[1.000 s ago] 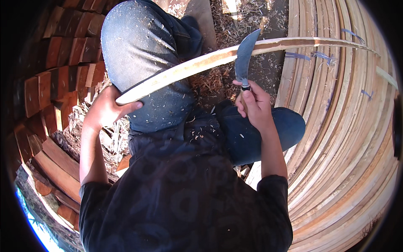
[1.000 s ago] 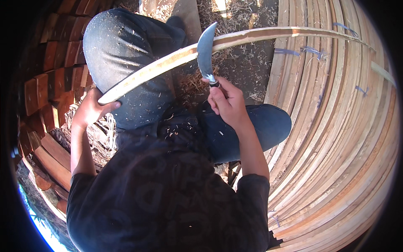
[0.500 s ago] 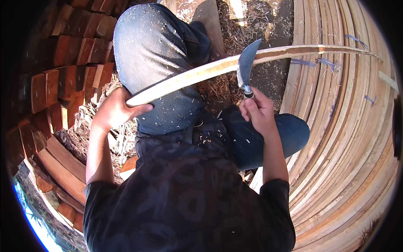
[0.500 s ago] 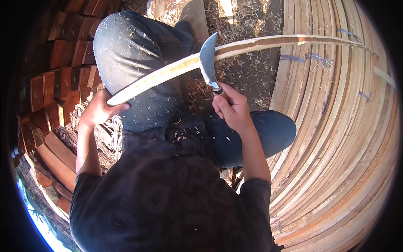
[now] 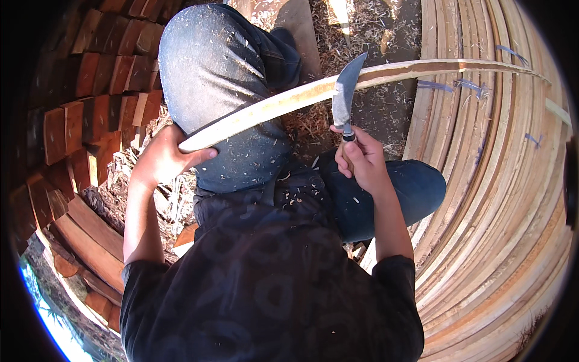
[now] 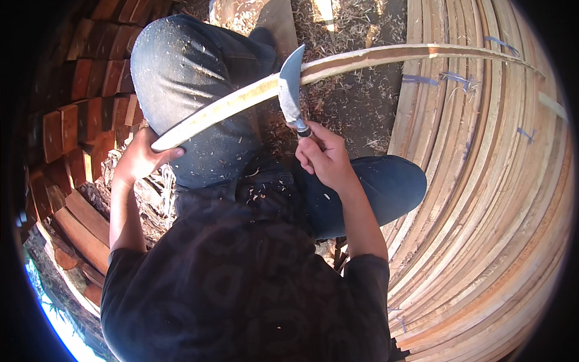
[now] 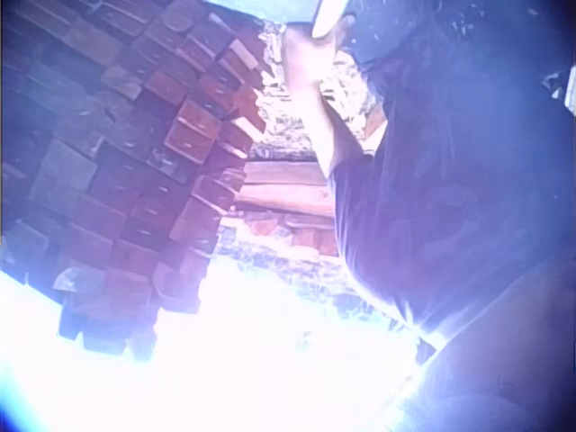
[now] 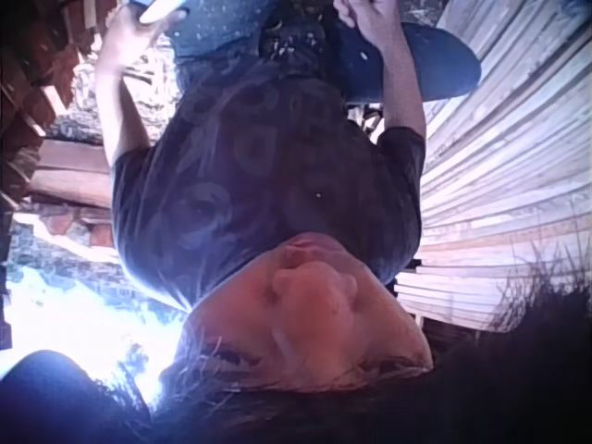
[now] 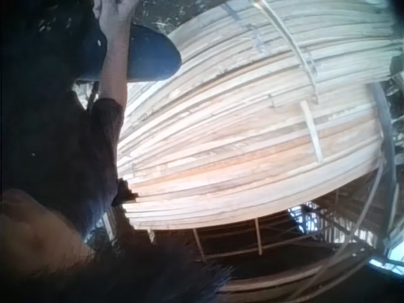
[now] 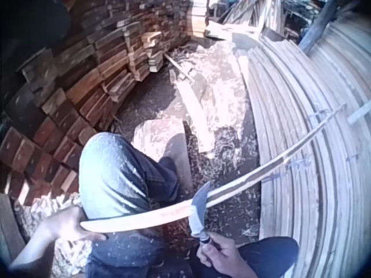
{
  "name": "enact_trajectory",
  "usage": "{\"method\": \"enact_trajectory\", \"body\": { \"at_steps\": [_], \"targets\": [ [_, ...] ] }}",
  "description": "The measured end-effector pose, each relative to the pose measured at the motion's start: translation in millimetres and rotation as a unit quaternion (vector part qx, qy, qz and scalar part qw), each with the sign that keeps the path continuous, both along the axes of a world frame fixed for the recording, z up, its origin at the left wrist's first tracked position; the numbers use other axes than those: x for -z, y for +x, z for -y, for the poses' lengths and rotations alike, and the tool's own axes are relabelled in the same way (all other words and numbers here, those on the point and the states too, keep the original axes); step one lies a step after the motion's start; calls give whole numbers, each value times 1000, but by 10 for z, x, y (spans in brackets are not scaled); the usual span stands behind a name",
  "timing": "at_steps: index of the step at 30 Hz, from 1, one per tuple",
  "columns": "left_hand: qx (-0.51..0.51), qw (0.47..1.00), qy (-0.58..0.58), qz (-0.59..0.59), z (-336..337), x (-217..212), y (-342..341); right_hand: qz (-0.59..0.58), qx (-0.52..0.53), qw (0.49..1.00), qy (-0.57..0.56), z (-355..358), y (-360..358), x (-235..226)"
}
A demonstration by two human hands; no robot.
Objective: The person sits on the ground and uses a curved knife to shave thin strips from a long, thin piece of wood held across their lap. They repeatedly draw the knife along the wood's length, removing shavings and refining the surface.
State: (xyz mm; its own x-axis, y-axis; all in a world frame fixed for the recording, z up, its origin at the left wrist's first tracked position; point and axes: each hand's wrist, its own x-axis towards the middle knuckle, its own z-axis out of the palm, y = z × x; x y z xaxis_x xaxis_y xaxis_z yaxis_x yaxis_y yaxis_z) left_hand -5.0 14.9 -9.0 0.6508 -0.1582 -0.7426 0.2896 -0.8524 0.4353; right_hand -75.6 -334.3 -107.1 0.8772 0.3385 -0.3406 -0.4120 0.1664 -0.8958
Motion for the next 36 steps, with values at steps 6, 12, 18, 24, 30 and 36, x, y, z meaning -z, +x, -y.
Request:
{"method": "enact_trajectory", "body": {
  "at_steps": [6,12,18,24,30,36],
  "targets": [
    [1,999,24,-29,21,-28,35,7,125,984,130,77,88,-36],
    [-8,999,-2,52,34,28,-73,-31,168,947,271,119,-56,45],
    [4,999,9,53,-49,49,-63,10,103,994,46,61,-65,-77],
    [-3,999,35,-42,55,-44,74,80,-180,977,-86,-14,-68,-87],
    [-13,1000,-1,-14,-1,19,8,15,247,960,127,342,25,-10],
    [-12,1000,-8,-16,27,-22,21,24,413,909,54,169,128,-106]
  ]
}}
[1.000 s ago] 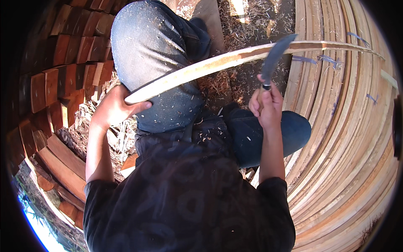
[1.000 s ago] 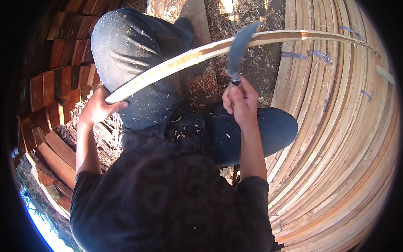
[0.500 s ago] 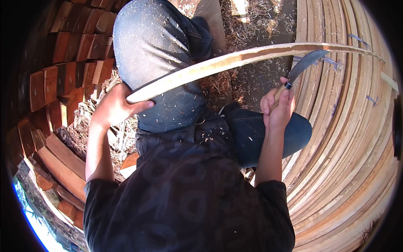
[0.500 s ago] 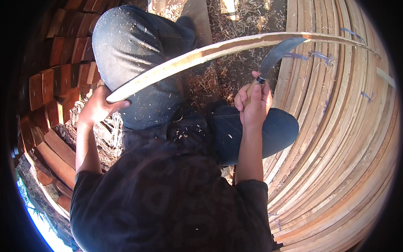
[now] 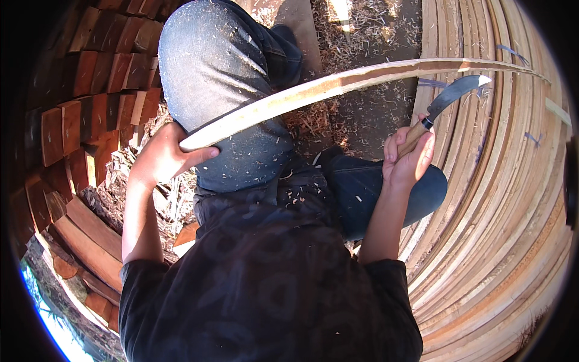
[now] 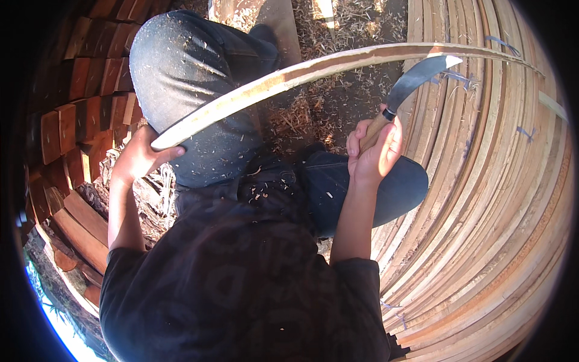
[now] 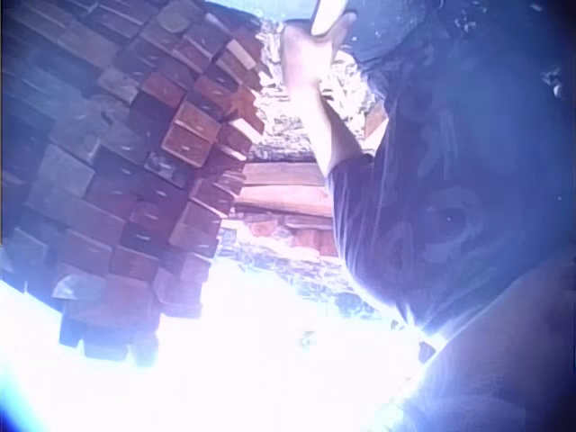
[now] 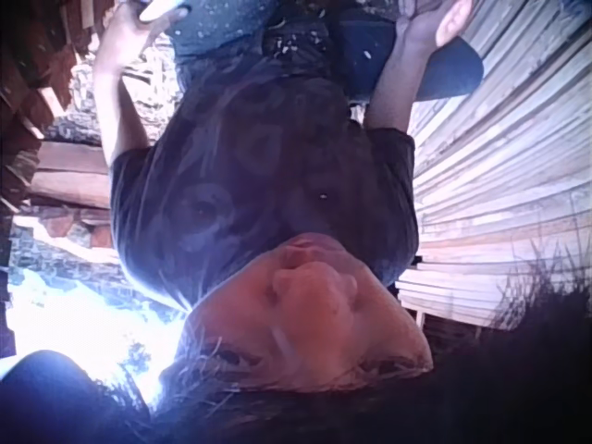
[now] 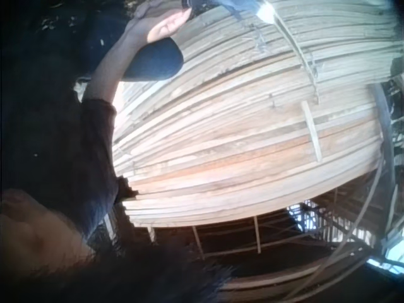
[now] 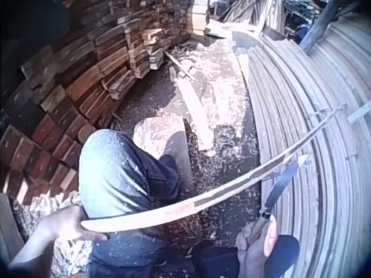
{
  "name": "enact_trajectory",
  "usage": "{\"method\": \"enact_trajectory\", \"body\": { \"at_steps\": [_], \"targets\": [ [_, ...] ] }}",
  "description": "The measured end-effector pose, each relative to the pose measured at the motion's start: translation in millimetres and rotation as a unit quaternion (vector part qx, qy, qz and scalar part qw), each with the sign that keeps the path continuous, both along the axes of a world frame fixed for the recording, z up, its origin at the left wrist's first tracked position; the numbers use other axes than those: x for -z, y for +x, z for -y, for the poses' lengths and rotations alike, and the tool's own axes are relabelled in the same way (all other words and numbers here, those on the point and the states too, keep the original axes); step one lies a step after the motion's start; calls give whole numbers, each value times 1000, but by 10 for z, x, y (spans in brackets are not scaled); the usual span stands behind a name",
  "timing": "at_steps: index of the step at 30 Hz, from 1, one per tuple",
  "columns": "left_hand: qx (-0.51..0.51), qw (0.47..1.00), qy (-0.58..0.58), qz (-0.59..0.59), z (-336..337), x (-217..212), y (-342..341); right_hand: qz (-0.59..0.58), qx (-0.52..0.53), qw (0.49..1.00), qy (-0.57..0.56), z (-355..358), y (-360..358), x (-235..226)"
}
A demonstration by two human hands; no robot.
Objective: The person sits on the ground and uses a curved knife to shave thin strips from a long, thin piece of wood held across their lap. They repeatedly draw the knife along the wood's length, removing shavings and refining the surface.
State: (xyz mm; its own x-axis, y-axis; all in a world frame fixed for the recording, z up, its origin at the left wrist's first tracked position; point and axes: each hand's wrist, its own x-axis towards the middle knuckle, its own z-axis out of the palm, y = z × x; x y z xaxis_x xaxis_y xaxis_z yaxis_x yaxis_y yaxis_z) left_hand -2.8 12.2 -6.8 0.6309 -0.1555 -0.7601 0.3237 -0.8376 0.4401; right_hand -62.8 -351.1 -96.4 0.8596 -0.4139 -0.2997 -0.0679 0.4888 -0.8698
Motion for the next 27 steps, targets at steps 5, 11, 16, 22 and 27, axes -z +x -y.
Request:
{"method": "enact_trajectory", "body": {
  "at_steps": [5,11,16,22,27],
  "targets": [
    [-1,1000,27,-6,46,-40,38,-61,-315,947,-22,-311,-131,-38],
    [0,1000,13,-6,-13,11,-4,-5,-185,982,40,-286,-174,13],
    [9,998,51,-41,-66,43,2,21,-431,864,-259,-378,-226,18],
    [-11,999,17,-29,-32,63,-22,-49,-295,946,-123,-313,-359,107],
    [-62,995,-56,-57,-166,152,-21,20,-77,993,-82,59,-132,51]
  ]
}}
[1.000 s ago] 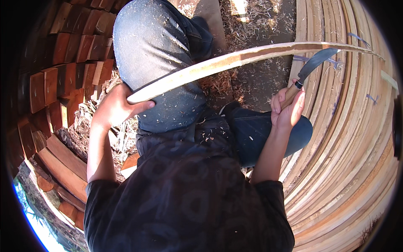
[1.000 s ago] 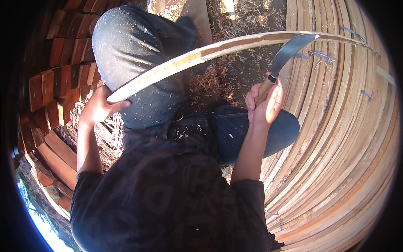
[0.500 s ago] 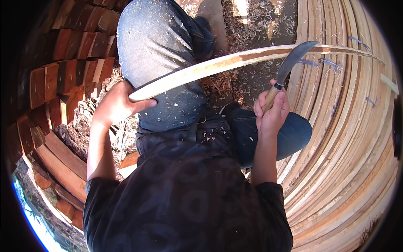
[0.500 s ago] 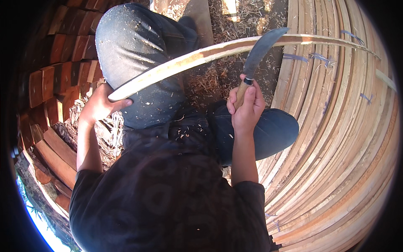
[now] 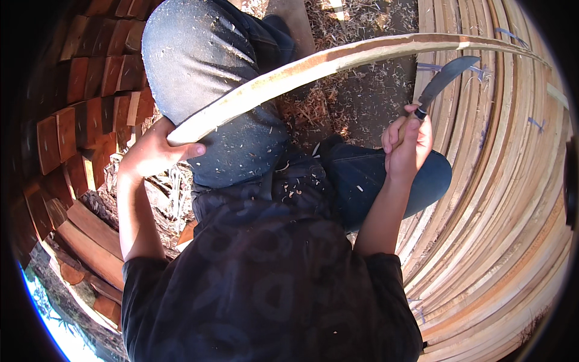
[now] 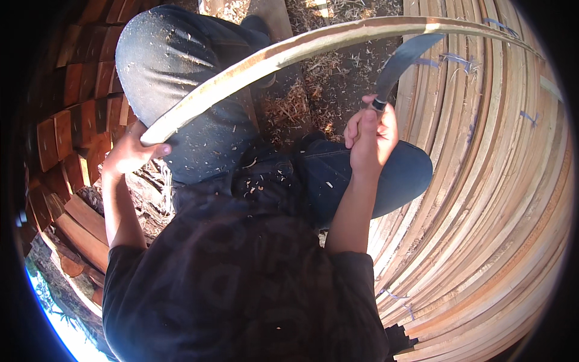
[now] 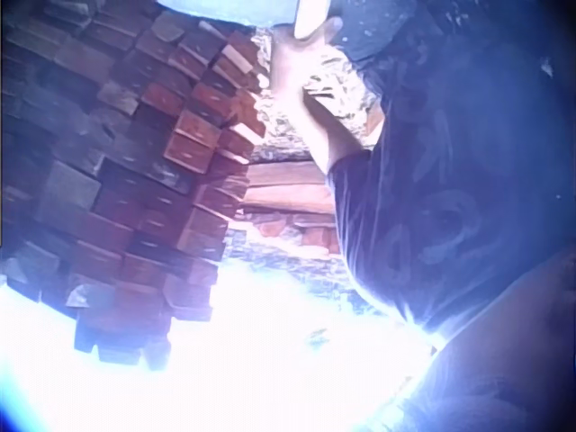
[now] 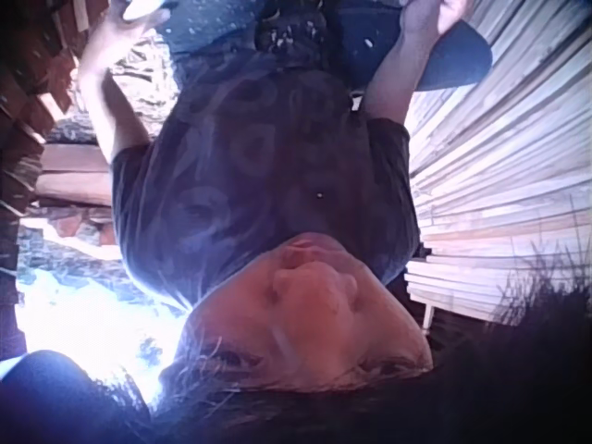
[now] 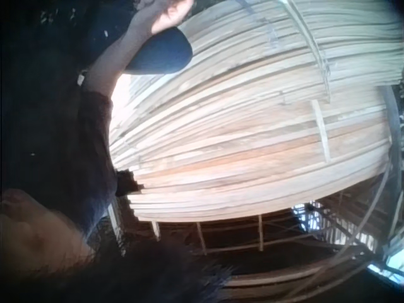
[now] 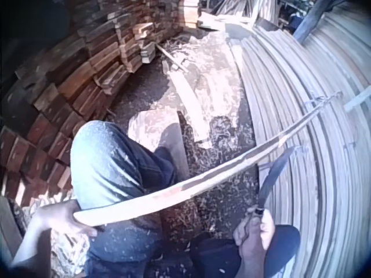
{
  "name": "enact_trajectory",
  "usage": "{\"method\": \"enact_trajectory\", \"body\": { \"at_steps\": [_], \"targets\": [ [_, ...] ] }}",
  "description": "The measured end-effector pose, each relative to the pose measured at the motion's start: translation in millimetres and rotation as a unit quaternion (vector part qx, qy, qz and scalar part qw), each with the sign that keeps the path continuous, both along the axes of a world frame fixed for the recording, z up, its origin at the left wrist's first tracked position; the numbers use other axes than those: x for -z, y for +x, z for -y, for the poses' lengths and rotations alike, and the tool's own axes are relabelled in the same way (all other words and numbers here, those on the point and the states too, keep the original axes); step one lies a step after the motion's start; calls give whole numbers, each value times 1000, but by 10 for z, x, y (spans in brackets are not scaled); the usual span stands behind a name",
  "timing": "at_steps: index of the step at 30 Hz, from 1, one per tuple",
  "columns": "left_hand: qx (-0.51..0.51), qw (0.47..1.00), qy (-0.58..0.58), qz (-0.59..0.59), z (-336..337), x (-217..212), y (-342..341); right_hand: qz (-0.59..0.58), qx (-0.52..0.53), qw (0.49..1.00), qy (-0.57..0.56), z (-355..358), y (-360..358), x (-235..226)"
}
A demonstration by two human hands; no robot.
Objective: The person sits on the ground and uses a curved knife to shave thin strips from a long, thin piece of wood held across their lap. They repeatedly draw the knife along the wood's length, removing shavings and refining the surface.
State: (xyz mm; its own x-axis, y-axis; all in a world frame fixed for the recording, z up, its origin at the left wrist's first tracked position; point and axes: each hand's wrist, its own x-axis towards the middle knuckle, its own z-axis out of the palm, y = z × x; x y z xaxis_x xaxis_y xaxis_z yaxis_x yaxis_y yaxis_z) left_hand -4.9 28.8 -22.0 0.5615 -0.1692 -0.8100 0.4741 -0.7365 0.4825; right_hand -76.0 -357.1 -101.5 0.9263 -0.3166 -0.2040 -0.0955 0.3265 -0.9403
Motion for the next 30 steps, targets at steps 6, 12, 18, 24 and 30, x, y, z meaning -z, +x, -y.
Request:
{"method": "enact_trajectory", "body": {
  "at_steps": [6,12,18,24,30],
  "targets": [
    [-49,991,-39,-120,-213,48,117,-109,-91,978,-155,-48,111,-65],
    [-15,992,-17,-123,-125,-17,168,-78,-14,996,-47,127,250,-110],
    [-7,998,10,-54,-336,99,59,-54,-67,996,-26,429,324,-194],
    [1,999,-43,12,-366,223,-10,-4,-345,922,-175,189,201,-94],
    [-17,996,-4,-90,-195,66,79,-23,-67,997,42,482,521,-214]
  ]
}}
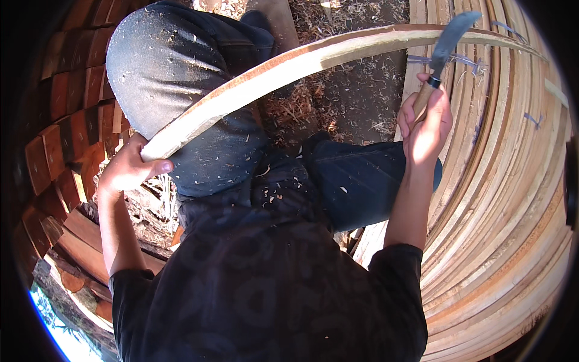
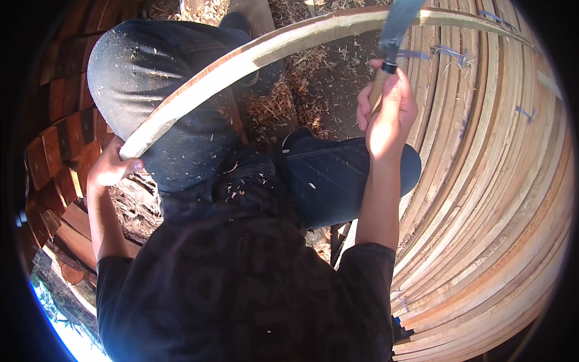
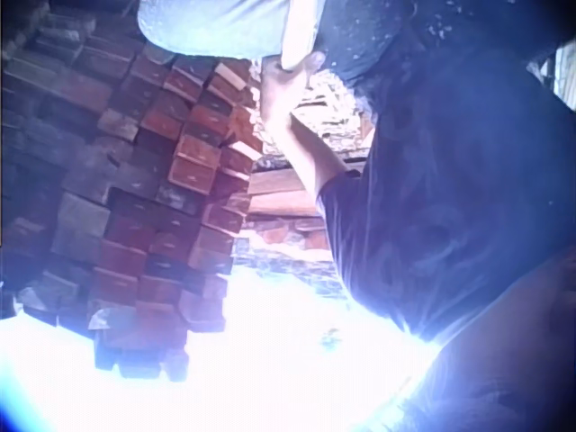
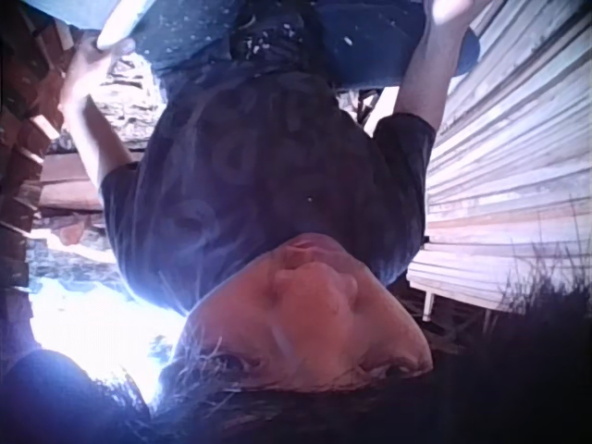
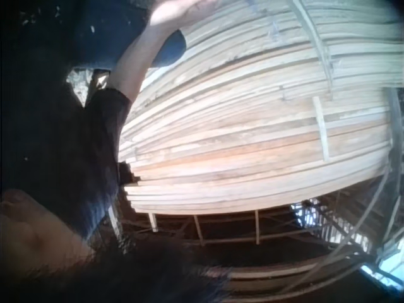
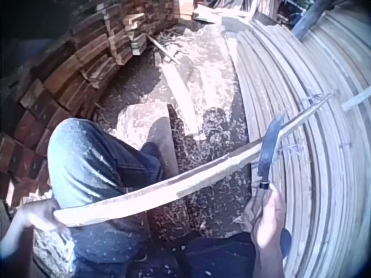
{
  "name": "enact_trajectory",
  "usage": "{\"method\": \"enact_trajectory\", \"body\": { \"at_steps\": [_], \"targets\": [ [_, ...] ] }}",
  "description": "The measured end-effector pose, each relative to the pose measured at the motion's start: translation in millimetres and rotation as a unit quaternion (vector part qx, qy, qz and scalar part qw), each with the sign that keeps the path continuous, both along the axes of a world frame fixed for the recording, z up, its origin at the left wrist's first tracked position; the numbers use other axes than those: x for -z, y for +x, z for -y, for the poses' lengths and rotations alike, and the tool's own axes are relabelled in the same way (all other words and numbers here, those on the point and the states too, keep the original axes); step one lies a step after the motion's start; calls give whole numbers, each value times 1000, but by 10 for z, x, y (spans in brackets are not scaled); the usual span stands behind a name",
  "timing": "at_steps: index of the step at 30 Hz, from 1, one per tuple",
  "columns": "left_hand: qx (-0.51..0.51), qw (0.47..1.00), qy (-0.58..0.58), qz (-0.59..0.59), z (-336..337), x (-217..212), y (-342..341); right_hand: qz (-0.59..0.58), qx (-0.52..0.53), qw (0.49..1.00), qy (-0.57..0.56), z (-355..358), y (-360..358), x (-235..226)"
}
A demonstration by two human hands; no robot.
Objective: The person sits on the ground and uses a curved knife to shave thin strips from a long, thin piece of wood held across their lap. They repeatedly draw the knife along the wood's length, removing shavings and refining the surface.
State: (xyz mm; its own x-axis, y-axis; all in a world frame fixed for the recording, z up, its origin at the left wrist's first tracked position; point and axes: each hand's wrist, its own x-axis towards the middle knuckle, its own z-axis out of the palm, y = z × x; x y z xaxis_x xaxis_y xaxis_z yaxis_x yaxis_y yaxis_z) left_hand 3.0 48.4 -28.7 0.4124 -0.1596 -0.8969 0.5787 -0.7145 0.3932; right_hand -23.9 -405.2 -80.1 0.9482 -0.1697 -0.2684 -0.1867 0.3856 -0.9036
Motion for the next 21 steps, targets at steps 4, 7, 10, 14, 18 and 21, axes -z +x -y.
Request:
{"method": "enact_trajectory", "body": {
  "at_steps": [4,7,10,14,18,21],
  "targets": [
    [19,998,-24,54,-74,73,-36,55,-318,908,-267,-160,-254,15],
    [-6,1000,5,-8,68,-99,58,-59,-132,982,-124,-130,-201,-142],
    [-10,1000,-13,14,62,-53,33,-32,-64,986,-151,85,-172,-37],
    [-1,1000,-24,20,29,-9,33,19,41,999,-28,109,-123,7],
    [-2,999,-25,32,-11,22,9,-28,-163,968,-188,-264,-158,-59],
    [-7,995,-35,96,-47,62,-53,6,-136,971,-195,-273,-131,-54]
  ]
}}
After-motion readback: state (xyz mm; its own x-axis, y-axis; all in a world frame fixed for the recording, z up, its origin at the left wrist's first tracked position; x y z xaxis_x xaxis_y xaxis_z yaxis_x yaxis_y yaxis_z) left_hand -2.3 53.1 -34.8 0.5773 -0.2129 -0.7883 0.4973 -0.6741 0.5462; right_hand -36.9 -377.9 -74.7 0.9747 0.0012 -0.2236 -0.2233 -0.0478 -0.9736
